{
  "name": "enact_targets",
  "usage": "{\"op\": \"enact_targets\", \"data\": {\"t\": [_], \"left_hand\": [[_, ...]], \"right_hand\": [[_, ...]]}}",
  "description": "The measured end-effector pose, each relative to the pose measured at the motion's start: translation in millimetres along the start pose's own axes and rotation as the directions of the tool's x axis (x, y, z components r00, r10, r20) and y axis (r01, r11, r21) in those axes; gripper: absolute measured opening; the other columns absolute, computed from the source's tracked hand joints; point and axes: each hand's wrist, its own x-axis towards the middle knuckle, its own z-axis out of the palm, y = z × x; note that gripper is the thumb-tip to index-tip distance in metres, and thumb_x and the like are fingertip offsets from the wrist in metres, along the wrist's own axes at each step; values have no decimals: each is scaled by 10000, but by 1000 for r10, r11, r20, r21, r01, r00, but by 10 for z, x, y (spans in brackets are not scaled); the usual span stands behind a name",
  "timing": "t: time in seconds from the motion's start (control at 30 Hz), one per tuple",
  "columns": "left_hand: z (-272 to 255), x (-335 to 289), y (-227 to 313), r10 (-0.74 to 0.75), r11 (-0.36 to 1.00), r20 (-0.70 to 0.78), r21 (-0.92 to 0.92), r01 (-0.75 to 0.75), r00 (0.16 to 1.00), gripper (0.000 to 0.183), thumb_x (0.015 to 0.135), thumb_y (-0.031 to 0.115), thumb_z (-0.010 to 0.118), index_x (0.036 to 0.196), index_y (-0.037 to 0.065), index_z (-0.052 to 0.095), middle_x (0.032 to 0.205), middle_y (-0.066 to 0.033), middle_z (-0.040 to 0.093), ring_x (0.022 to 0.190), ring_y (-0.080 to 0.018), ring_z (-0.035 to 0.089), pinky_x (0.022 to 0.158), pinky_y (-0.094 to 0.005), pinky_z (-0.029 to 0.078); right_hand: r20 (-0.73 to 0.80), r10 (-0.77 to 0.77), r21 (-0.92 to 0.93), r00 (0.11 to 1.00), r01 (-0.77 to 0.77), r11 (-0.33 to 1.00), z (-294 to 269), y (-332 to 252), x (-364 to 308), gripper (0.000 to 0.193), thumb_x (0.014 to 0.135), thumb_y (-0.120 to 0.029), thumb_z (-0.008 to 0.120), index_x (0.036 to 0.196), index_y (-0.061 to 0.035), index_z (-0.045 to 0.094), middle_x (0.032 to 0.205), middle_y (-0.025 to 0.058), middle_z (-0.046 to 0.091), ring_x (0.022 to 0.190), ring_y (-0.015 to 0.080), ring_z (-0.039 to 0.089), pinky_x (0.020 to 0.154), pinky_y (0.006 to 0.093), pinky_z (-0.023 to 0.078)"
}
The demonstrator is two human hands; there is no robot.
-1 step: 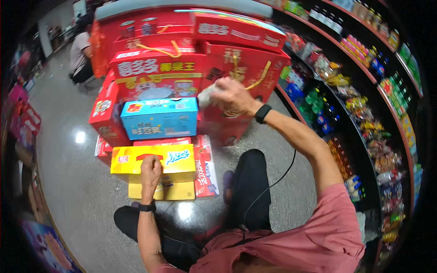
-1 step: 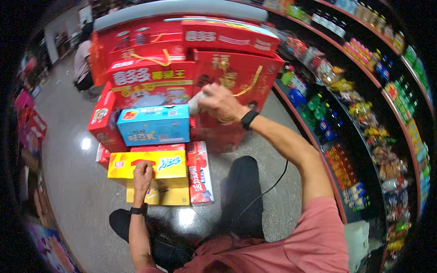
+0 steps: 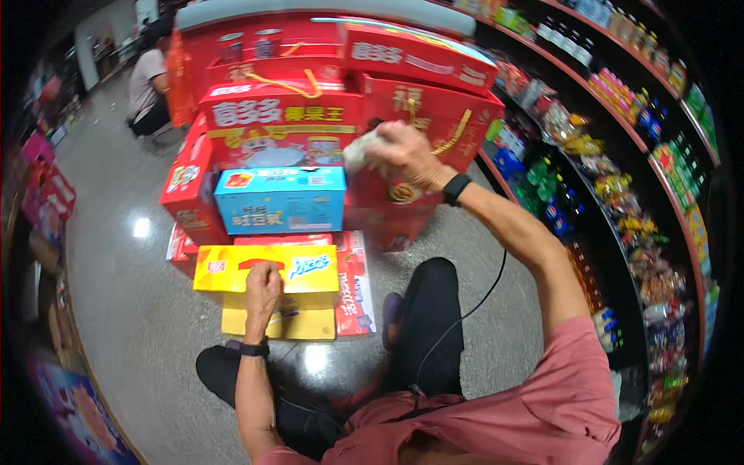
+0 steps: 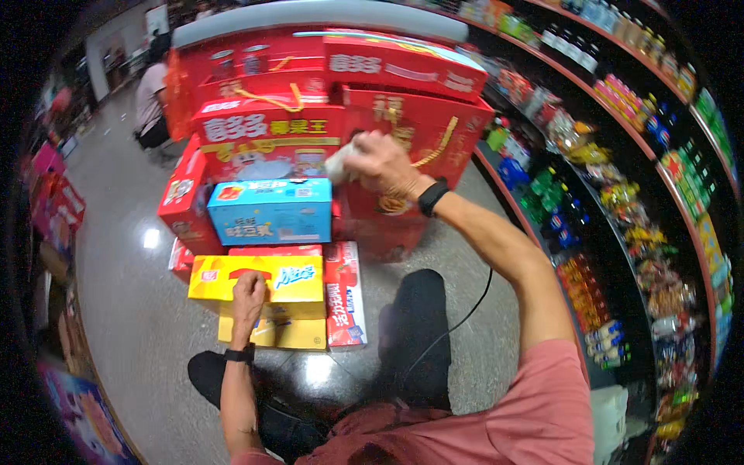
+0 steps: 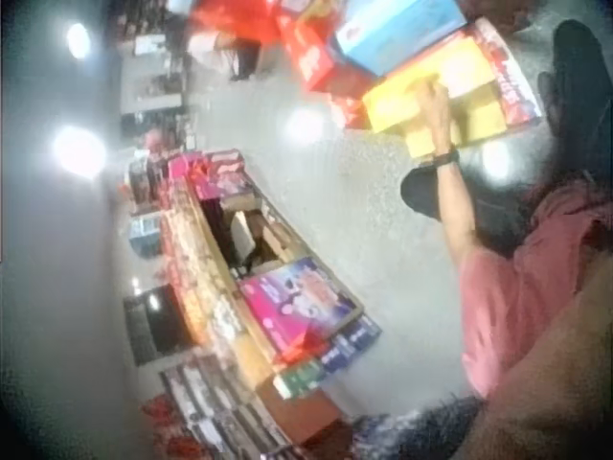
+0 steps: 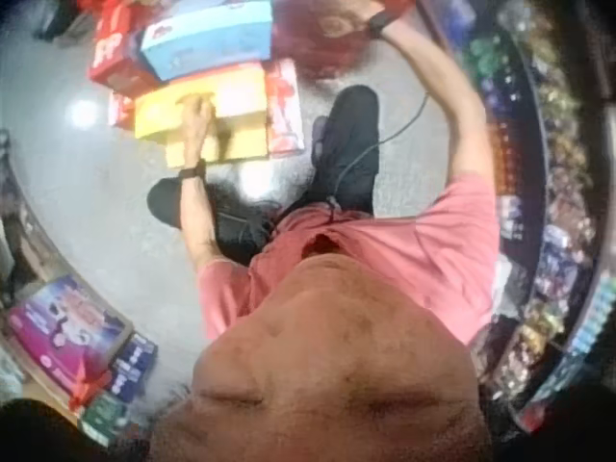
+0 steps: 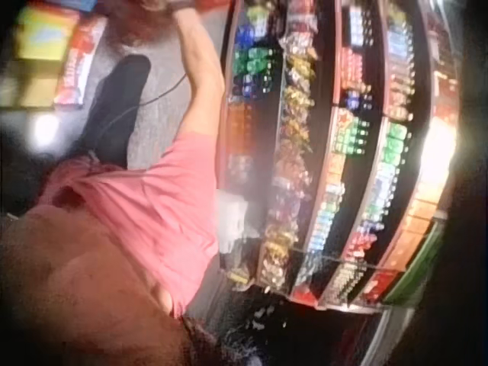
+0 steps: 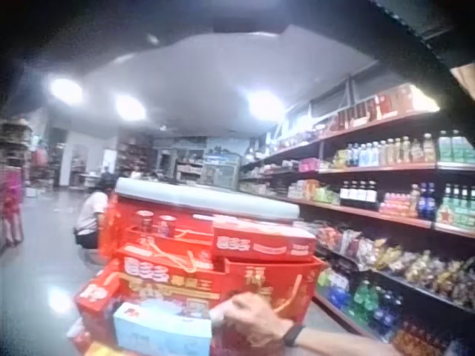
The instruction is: Cleaning and wiping down various gift boxes in a retail store setting using a cloth.
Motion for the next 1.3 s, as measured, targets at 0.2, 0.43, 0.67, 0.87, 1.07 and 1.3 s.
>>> {"op": "enact_targets", "data": {"t": [0.2, 0.43, 0.67, 0.87, 1.07, 1.3], "left_hand": [[130, 47, -12, 5, 999, 28, 41, -6, 1000, 106, 798, 73, 503, 776, -22, 545, 716, -159, 558, 683, -288, 557, 640, -363, 444], [197, 54, 25, -2, 999, 7, 44, 2, 1000, 130, 798, 95, 502, 759, -23, 543, 696, -175, 547, 664, -294, 546, 620, -372, 433], [244, 70, -34, 49, 998, -26, 37, -48, 998, 136, 798, 100, 500, 762, -26, 538, 702, -178, 553, 663, -295, 547, 618, -378, 432], [193, 79, 49, 0, 1000, -27, 14, 1, 1000, 47, 749, 13, 520, 723, -22, 538, 691, -191, 560, 668, -358, 534, 638, -412, 418], [221, 80, 27, 9, 999, -16, 37, -9, 1000, 74, 757, 36, 518, 716, -23, 535, 688, -196, 560, 667, -356, 535, 627, -414, 412], [270, 73, -40, 6, 1000, 1, 19, -6, 1000, 73, 759, 38, 512, 726, -20, 544, 696, -195, 562, 689, -359, 533, 632, -432, 412]], "right_hand": [[-210, 65, -227, 976, -114, 967, -259, 485, 467, 358, 660, -85, 636, 1002, -180, 586, 1029, 63, 508, 909, 253, 502, 701, 374, 400], [-57, 16, -206, 998, -27, 978, 223, 459, -204, 198, 750, -128, 565, 945, -156, 583, 1012, 76, 496, 904, 250, 493, 702, 369, 396], [310, 182, -63, 933, -171, 983, 345, 250, -616, 177, 731, -141, 575, 907, -154, 599, 980, 74, 490, 874, 249, 487, 697, 367, 410], [-22, 24, -130, 999, -26, 991, -110, 247, -169, 263, 722, -124, 596, 982, -162, 585, 1021, 86, 499, 928, 270, 496, 731, 378, 408], [-239, 256, -226, 936, -311, 923, -456, 657, -28, 325, 702, -69, 624, 1008, -170, 582, 1052, 86, 501, 959, 285, 494, 742, 375, 392], [-204, 299, -370, 932, -356, 858, -226, 852, -431, 264, 750, -109, 559, 1004, -172, 531, 1070, 78, 478, 1025, 278, 463, 787, 408, 363]]}}
